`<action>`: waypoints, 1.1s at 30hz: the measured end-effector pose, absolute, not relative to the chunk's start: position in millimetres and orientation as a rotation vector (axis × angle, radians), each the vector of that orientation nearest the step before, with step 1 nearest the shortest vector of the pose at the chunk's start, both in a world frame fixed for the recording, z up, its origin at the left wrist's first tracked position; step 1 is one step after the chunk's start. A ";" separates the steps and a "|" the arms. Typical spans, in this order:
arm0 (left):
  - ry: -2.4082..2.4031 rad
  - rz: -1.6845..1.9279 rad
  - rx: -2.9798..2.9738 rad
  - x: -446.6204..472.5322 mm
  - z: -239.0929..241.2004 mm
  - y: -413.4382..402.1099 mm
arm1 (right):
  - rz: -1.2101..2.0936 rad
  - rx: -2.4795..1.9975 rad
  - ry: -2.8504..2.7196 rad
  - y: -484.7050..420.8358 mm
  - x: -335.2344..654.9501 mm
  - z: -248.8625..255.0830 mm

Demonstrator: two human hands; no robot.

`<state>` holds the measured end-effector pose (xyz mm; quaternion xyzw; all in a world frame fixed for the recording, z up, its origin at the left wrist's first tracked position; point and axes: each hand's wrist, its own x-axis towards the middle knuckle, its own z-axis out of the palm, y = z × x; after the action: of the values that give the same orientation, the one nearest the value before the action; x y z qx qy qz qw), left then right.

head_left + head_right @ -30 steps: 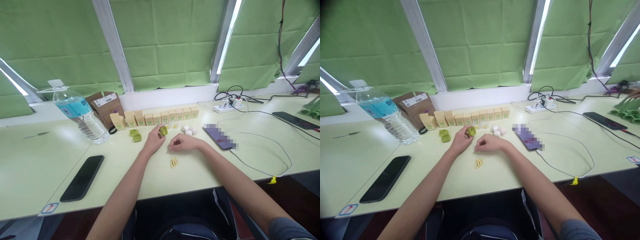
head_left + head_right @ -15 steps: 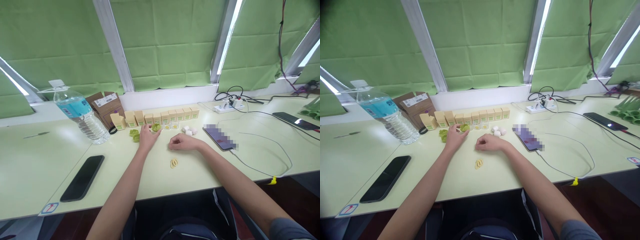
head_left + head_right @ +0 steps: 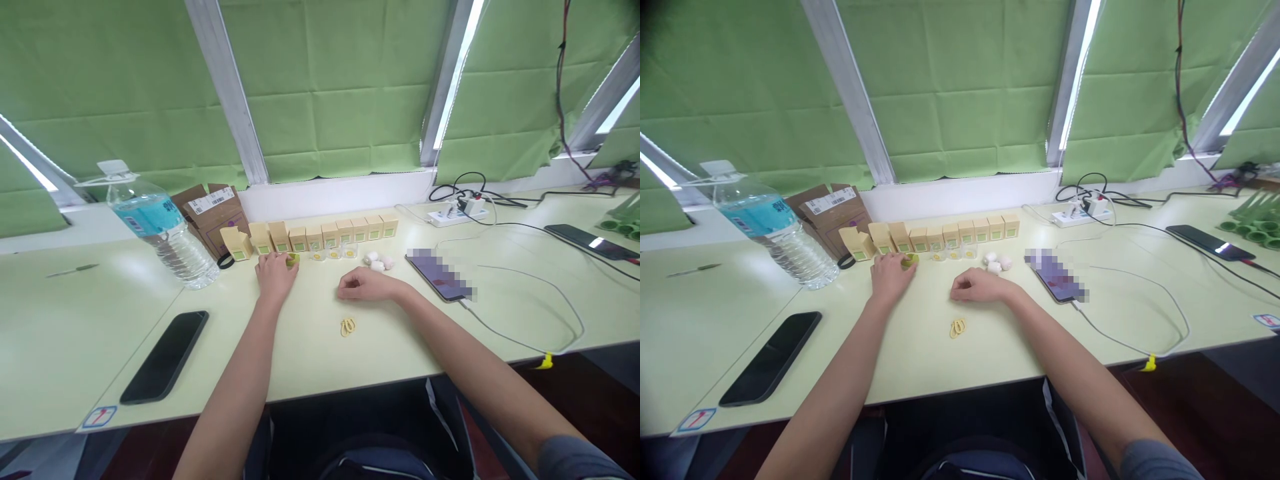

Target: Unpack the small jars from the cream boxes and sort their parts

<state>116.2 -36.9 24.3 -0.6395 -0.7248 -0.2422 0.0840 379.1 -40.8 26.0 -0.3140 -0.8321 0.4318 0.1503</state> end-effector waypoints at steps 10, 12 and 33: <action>-2.106 -0.625 -1.923 110.5 15.9 -33.5 | 1.249 -0.924 -2.381 -42.0 378.6 27.6; -2.120 -0.605 -1.909 110.9 16.2 -33.6 | 1.253 -0.932 -2.377 -42.3 378.7 28.0; -1.959 -0.834 -1.963 128.5 40.1 -23.3 | 1.301 -0.928 -2.334 -43.5 377.3 30.3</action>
<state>128.5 -23.3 40.1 -0.6728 -0.6713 -0.2858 0.1226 377.3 -43.5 30.3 -0.3239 -0.8152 0.4542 0.1558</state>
